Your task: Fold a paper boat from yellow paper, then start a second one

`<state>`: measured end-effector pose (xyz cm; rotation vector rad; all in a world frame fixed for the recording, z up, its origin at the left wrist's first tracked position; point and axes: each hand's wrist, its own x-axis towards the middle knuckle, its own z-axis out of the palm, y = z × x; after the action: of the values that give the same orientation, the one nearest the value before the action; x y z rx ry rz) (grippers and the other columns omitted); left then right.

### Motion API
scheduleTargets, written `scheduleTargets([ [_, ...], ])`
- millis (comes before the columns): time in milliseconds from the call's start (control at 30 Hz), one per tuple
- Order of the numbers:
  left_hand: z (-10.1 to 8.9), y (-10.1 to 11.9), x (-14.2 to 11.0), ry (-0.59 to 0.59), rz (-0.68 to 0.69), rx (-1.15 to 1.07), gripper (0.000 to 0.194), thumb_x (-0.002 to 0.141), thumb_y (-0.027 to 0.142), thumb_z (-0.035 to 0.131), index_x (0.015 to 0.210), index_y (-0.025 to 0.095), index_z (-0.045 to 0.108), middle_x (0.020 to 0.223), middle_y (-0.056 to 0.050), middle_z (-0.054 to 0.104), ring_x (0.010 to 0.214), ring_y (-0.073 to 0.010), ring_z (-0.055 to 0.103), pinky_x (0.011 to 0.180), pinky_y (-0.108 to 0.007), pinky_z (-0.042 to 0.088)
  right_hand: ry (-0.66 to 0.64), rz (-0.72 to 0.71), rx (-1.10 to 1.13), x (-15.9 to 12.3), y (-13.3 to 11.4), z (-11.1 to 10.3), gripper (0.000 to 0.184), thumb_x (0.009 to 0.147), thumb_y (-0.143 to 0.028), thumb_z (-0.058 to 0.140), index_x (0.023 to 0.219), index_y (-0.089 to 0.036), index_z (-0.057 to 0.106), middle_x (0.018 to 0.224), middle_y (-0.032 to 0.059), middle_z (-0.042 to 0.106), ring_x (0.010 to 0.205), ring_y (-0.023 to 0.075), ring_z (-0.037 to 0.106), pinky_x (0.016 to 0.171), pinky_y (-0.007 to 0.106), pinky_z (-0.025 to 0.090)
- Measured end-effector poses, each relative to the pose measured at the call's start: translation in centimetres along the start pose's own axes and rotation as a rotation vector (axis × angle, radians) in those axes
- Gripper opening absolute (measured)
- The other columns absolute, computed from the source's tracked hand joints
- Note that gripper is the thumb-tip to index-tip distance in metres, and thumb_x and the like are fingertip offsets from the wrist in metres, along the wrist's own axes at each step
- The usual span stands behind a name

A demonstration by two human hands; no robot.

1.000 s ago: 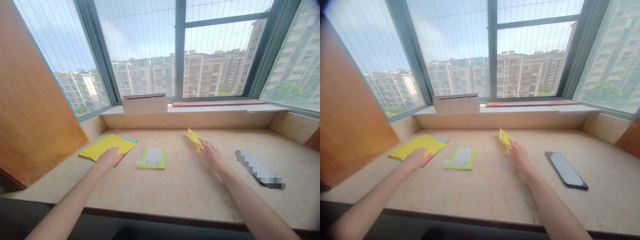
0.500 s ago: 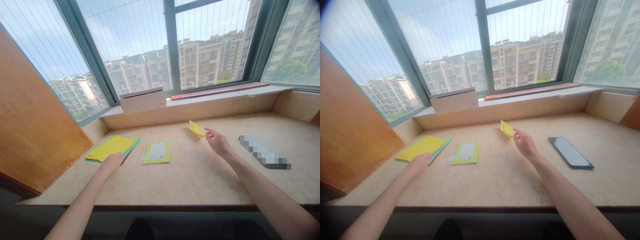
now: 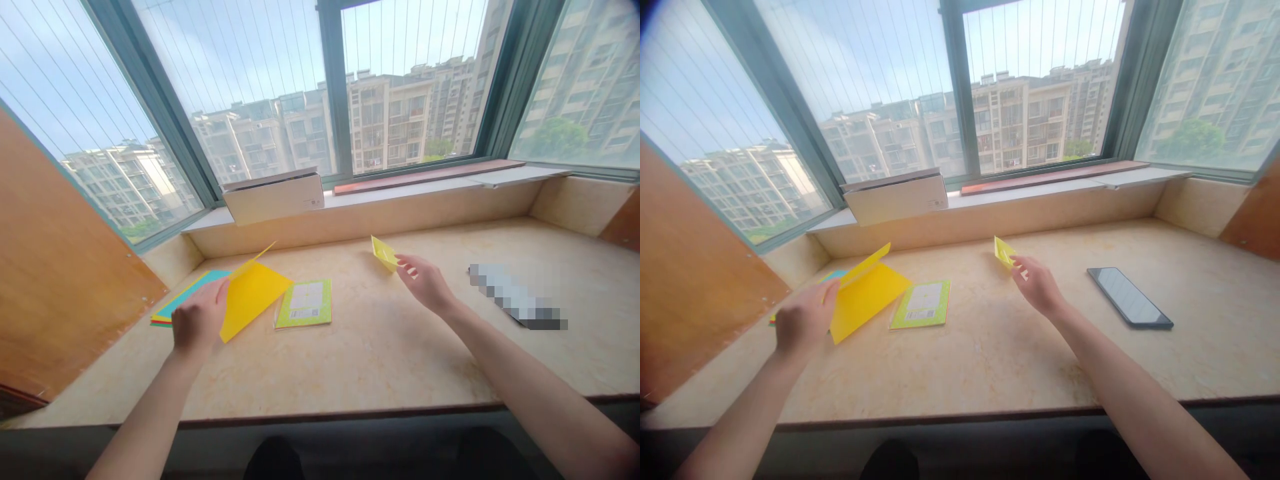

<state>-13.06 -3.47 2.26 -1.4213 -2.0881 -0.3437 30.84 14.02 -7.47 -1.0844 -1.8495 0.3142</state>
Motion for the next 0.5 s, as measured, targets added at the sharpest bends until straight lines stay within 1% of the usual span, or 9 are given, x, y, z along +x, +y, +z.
scheduleTargets([
  [67, -1.5, 2.0, -0.7, 0.285, 0.251, -0.119, 0.034, 0.104, 0.033, 0.043, 0.111, 0.016, 0.071, 0.097, -0.01, 0.077, 0.089, -0.0233, 0.073, 0.078, -0.031, 0.054, -0.027, -0.055, 0.032, -0.3, -1.0, 0.2, 0.045, 0.091, -0.034, 0.059, 0.134, -0.02, 0.058, 0.119, 0.0109, 0.07, 0.101, 0.0252, 0.068, 0.089, 0.041, 0.055],
  [100, -2.2, 3.2, -1.1, 0.384, 0.394, -0.184, 0.025, 0.102, 0.029, 0.05, 0.11, 0.017, 0.071, 0.095, -0.008, 0.078, 0.085, -0.021, 0.074, 0.078, -0.029, 0.055, -0.044, -0.087, 0.048, -0.6, -1.6, 0.3, 0.055, 0.09, -0.037, 0.063, 0.141, -0.021, 0.051, 0.128, 0.0117, 0.066, 0.113, 0.027, 0.064, 0.097, 0.044, 0.052],
  [133, -2.8, 4.4, -1.6, 0.463, 0.529, -0.257, 0.019, 0.099, 0.023, 0.056, 0.112, 0.018, 0.069, 0.095, -0.007, 0.078, 0.084, -0.0192, 0.074, 0.08, -0.028, 0.056, -0.063, -0.117, 0.066, -0.9, -2.2, 0.4, 0.065, 0.088, -0.038, 0.067, 0.147, -0.023, 0.044, 0.139, 0.0126, 0.059, 0.124, 0.0287, 0.058, 0.104, 0.047, 0.047],
  [200, -3.9, 6.7, -2.7, 0.516, 0.728, -0.402, 0.034, 0.093, 0.012, 0.062, 0.126, 0.02, 0.063, 0.104, -0.006, 0.077, 0.092, -0.0193, 0.074, 0.087, -0.03, 0.057, -0.108, -0.173, 0.11, -1.5, -3.5, 0.3, 0.086, 0.085, -0.04, 0.072, 0.156, -0.025, 0.026, 0.156, 0.0141, 0.041, 0.141, 0.0309, 0.042, 0.114, 0.051, 0.036],
  [267, -4.8, 8.6, -3.8, 0.465, 0.869, -0.509, 0.052, 0.091, 0.007, 0.059, 0.141, 0.023, 0.053, 0.113, -0.007, 0.076, 0.105, -0.0218, 0.072, 0.094, -0.035, 0.058, -0.132, -0.224, 0.159, -2.0, -4.8, 0.0, 0.097, 0.085, -0.04, 0.074, 0.159, -0.027, 0.014, 0.162, 0.0141, 0.03, 0.148, 0.0305, 0.03, 0.118, 0.051, 0.031],
  [333, -5.3, 9.7, -4.8, 0.349, 0.98, -0.571, 0.058, 0.092, 0.009, 0.051, 0.147, 0.028, 0.048, 0.118, -0.005, 0.074, 0.114, -0.0236, 0.069, 0.096, -0.04, 0.059, -0.098, -0.328, 0.215, -2.1, -5.7, -0.5, 0.094, 0.087, -0.036, 0.071, 0.159, -0.028, 0.012, 0.163, 0.0144, 0.026, 0.15, 0.0285, 0.026, 0.119, 0.05, 0.03],
  [367, -5.3, 9.9, -5.3, 0.301, 1.025, -0.597, 0.059, 0.092, 0.012, 0.048, 0.148, 0.031, 0.047, 0.118, -0.003, 0.074, 0.115, -0.0241, 0.069, 0.095, -0.041, 0.06, -0.081, -0.384, 0.231, -2.0, -6.0, -0.9, 0.087, 0.088, -0.034, 0.069, 0.158, -0.027, 0.017, 0.162, 0.0147, 0.027, 0.15, 0.0275, 0.027, 0.118, 0.05, 0.03],
  [433, -4.8, 9.8, -6.1, 0.234, 1.025, -0.653, 0.062, 0.09, 0.017, 0.047, 0.147, 0.04, 0.047, 0.116, 0.0, 0.075, 0.113, -0.025, 0.069, 0.093, -0.044, 0.062, -0.063, -0.472, 0.201, -1.5, -6.2, -1.6, 0.057, 0.089, -0.027, 0.066, 0.142, -0.027, 0.044, 0.157, 0.0131, 0.039, 0.147, 0.027, 0.033, 0.118, 0.051, 0.028],
  [500, -3.6, 8.9, -6.6, 0.178, 0.949, -0.704, 0.063, 0.086, 0.024, 0.052, 0.145, 0.047, 0.047, 0.113, 0.001, 0.075, 0.111, -0.0275, 0.07, 0.092, -0.048, 0.063, -0.103, -0.531, 0.153, -1.1, -5.9, -2.2, 0.023, 0.09, -0.018, 0.062, 0.111, -0.025, 0.063, 0.141, 0.0094, 0.058, 0.138, 0.026, 0.046, 0.117, 0.05, 0.029],
])
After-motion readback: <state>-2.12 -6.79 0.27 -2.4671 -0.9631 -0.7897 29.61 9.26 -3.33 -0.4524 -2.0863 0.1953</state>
